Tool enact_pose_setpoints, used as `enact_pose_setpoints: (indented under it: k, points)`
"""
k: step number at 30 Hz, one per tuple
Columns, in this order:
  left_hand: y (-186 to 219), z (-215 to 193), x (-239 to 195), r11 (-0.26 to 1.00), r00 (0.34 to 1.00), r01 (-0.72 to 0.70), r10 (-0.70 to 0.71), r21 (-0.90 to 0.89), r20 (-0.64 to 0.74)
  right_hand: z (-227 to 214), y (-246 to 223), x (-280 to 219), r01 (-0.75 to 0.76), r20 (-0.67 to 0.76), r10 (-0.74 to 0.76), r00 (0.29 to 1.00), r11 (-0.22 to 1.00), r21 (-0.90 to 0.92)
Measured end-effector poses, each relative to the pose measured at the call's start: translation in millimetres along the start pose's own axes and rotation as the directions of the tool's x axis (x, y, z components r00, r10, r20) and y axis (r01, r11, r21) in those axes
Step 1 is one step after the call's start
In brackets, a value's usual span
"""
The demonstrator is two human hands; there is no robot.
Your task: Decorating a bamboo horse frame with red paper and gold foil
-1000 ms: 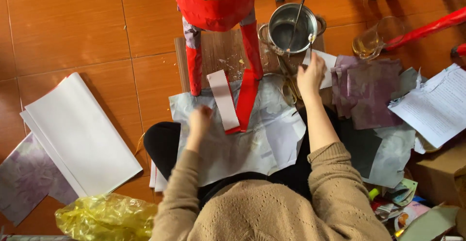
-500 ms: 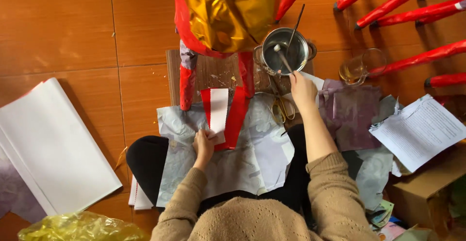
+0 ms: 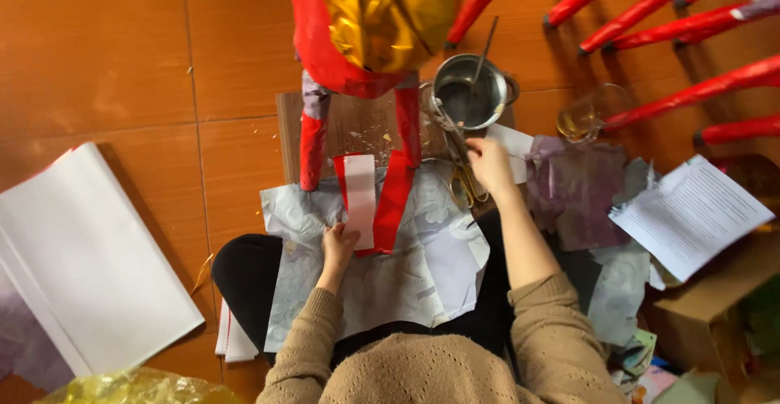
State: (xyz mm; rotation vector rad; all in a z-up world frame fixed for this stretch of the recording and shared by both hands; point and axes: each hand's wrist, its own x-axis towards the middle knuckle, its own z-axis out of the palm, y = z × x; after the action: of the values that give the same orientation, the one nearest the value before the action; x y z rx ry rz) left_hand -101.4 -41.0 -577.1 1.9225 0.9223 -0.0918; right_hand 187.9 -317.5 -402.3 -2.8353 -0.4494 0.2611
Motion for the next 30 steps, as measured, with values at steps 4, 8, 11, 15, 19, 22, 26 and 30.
enact_pose_setpoints:
  k: [4, 8, 11, 15, 19, 22, 26, 30]
  points:
    - [-3.4, 4.9, -1.8, 0.993, 0.997, -0.063, 0.068, -0.102, 0.038, 29.9, -7.7, -45.7, -0.268, 0.183, 0.212, 0.960, 0.510, 0.817]
    - [-5.7, 5.0, 10.0, 0.930, 0.925, -0.353, 0.363, 0.102, -0.109, 16.6, -36.2, -79.6, -0.259, 0.201, 0.326, 0.924, 0.145, 0.955]
    - [-5.7, 2.5, 9.8, 0.938, 0.940, -0.318, 0.331, 0.134, -0.083, 48.6, -11.7, -81.1, -0.263, 0.184, 0.385, 0.904, 0.165, 0.950]
    - [47.6, -26.9, -18.4, 0.980, 0.979, -0.197, 0.195, 0.023, 0.068, 32.4, -18.8, -86.6, -0.302, 0.208, 0.436, 0.875, 0.157, 0.940]
    - [57.4, -28.3, -30.4, 0.812, 0.952, 0.227, -0.068, -0.538, 0.300, 17.9, -31.1, -96.8, -0.286, 0.255, 0.445, 0.859, 0.003, 0.958]
    - [56.8, -28.7, -30.0, 0.697, 0.917, 0.354, -0.125, -0.624, 0.379, -12.1, -51.8, -128.6, -0.326, 0.360, 0.349, 0.865, -0.155, 0.933]
    - [65.7, -34.8, -32.6, 0.758, 0.914, 0.372, -0.199, -0.536, 0.354, -40.9, -83.6, -172.3, -0.385, 0.403, 0.157, 0.902, -0.135, 0.913]
    - [18.9, -8.2, -0.2, 0.670, 0.931, 0.336, -0.131, -0.662, 0.341, 0.0, -100.1, -200.6, -0.549, 0.554, -0.009, 0.832, 0.120, 0.827]
